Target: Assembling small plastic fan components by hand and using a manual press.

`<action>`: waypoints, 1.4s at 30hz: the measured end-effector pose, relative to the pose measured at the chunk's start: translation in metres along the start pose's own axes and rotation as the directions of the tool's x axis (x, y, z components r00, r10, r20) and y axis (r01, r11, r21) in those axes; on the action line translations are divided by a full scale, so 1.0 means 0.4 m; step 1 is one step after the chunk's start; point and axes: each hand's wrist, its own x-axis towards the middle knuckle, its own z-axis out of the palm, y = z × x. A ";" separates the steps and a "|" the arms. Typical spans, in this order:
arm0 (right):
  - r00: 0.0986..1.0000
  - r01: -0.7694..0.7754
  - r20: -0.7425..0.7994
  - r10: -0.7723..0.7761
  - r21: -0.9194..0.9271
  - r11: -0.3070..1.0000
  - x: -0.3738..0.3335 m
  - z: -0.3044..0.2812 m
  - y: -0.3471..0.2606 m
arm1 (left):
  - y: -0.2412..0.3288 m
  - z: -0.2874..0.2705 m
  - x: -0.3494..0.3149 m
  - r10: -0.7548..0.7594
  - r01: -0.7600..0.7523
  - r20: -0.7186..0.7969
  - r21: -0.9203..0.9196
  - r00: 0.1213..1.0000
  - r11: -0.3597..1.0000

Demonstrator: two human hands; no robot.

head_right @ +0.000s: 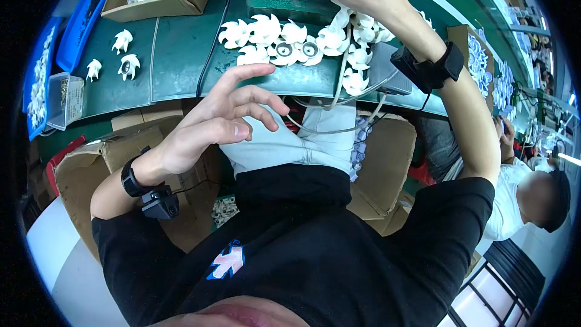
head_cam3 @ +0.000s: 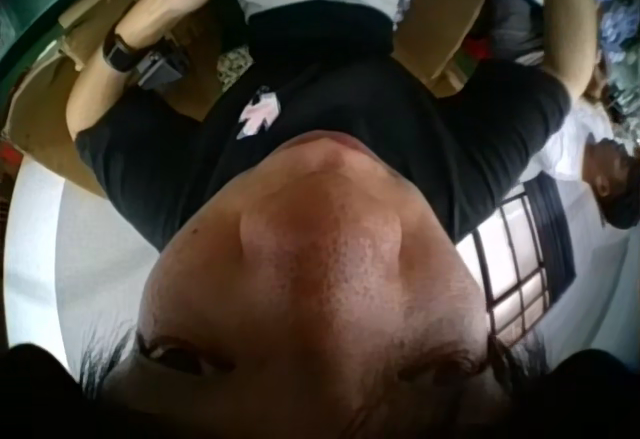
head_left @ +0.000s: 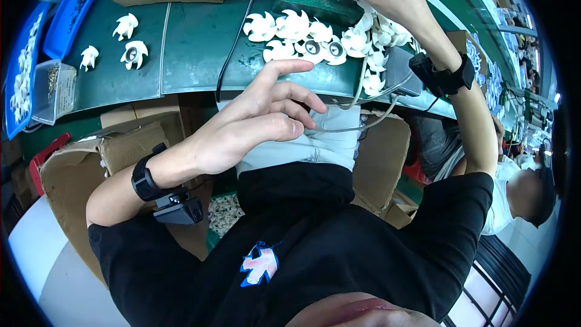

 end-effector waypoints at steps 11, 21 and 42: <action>0.941 0.105 -0.272 -0.202 -0.335 0.937 -0.299 0.000 0.146 | 0.030 -0.042 -0.015 -0.066 0.065 0.007 0.036 0.998 0.997; 0.955 0.132 -0.227 -0.192 -0.254 0.958 -0.303 0.021 0.162 | 0.178 -0.031 -0.023 0.612 0.379 -0.258 0.922 0.748 -0.074; 0.998 0.051 -0.032 -0.054 -0.093 0.994 -0.001 0.045 0.004 | 0.042 -0.275 -0.033 0.614 0.650 -0.392 0.709 0.685 -0.273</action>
